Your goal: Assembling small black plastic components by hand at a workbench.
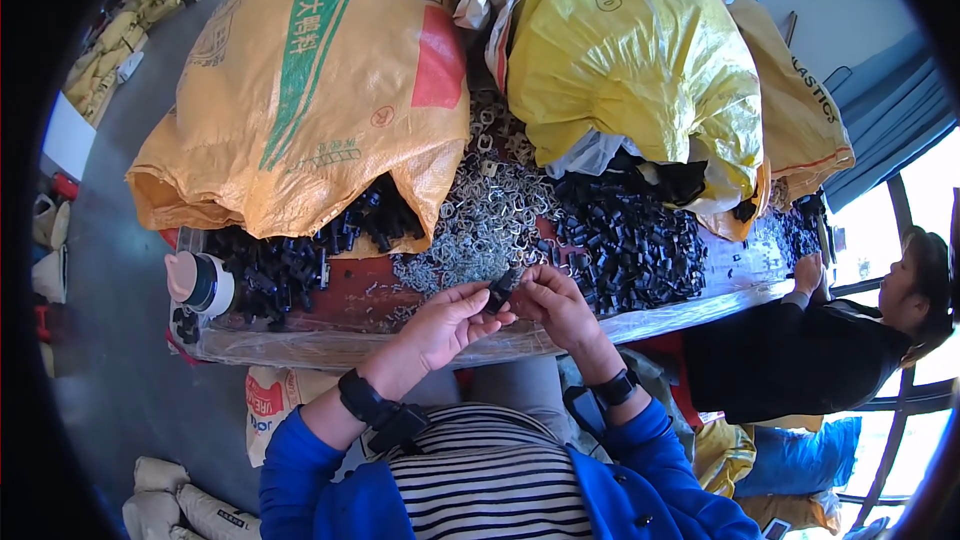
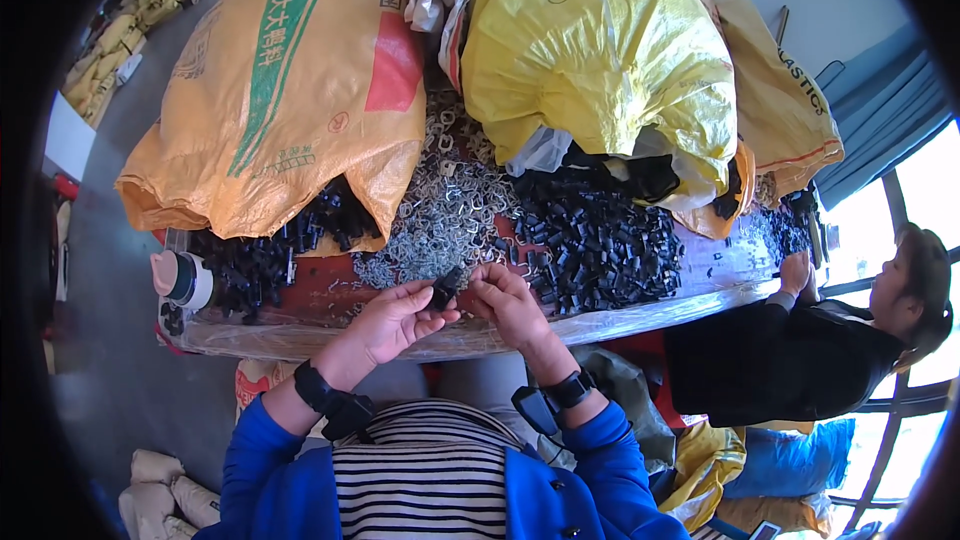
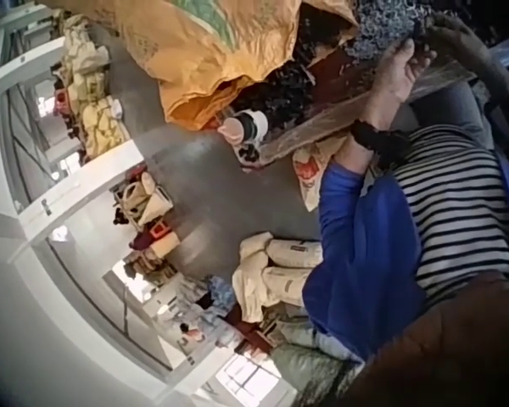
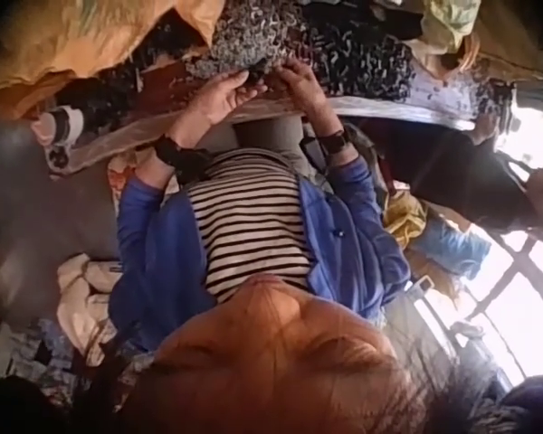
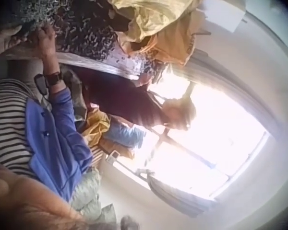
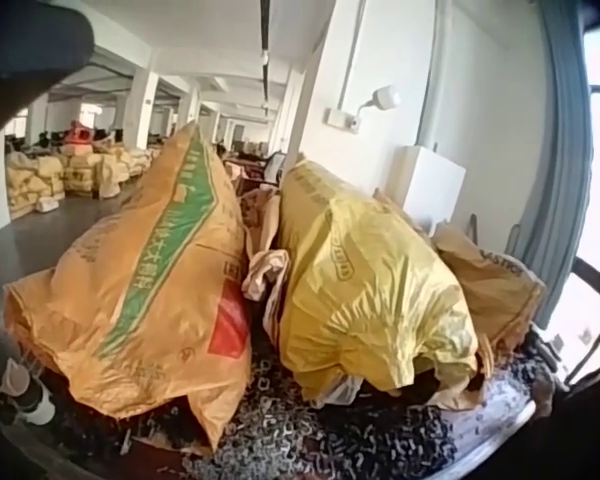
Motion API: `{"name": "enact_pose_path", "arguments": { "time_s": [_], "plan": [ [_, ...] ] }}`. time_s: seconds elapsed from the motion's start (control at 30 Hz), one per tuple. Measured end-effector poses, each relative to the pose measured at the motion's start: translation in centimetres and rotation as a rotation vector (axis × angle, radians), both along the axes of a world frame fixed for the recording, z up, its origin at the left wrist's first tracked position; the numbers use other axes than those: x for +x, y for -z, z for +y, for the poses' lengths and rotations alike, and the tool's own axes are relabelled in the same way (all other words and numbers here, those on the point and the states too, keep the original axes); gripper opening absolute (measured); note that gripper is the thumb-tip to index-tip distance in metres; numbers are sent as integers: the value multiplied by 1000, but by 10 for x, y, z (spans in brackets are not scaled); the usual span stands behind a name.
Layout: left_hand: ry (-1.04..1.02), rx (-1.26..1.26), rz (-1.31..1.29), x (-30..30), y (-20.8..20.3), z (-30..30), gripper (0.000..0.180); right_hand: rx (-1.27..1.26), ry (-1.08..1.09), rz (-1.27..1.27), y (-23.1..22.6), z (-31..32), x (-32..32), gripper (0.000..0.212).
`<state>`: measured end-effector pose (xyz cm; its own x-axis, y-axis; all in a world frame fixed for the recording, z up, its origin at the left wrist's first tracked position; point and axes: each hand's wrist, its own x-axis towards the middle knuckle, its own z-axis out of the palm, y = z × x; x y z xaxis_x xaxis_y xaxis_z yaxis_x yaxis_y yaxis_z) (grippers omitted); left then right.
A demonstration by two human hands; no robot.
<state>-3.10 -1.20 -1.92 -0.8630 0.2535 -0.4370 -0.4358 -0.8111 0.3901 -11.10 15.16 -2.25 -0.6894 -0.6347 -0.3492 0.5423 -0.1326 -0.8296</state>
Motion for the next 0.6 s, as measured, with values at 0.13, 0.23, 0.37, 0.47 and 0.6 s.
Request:
{"name": "enact_pose_path", "arguments": {
  "time_s": [0.13,0.23,0.37,0.47,0.6],
  "plan": [
    [-18,-57,-31,-5,4,-2,23,-112,-6,-148,-2,0,1,6],
    [-28,-122,-42,-9,6,-3,25,-16,-41,-1,-3,-2,6,6],
    [-38,-166,-41,-9,6,-2,27,309,-62,615,-12,-11,14,4],
    [-48,-130,-45,-6,5,1,27,495,-21,1213,-19,-14,20,6],
    [-40,-188,30,0,4,7,26,651,-45,1377,-26,-13,28,9]
  ]
}}
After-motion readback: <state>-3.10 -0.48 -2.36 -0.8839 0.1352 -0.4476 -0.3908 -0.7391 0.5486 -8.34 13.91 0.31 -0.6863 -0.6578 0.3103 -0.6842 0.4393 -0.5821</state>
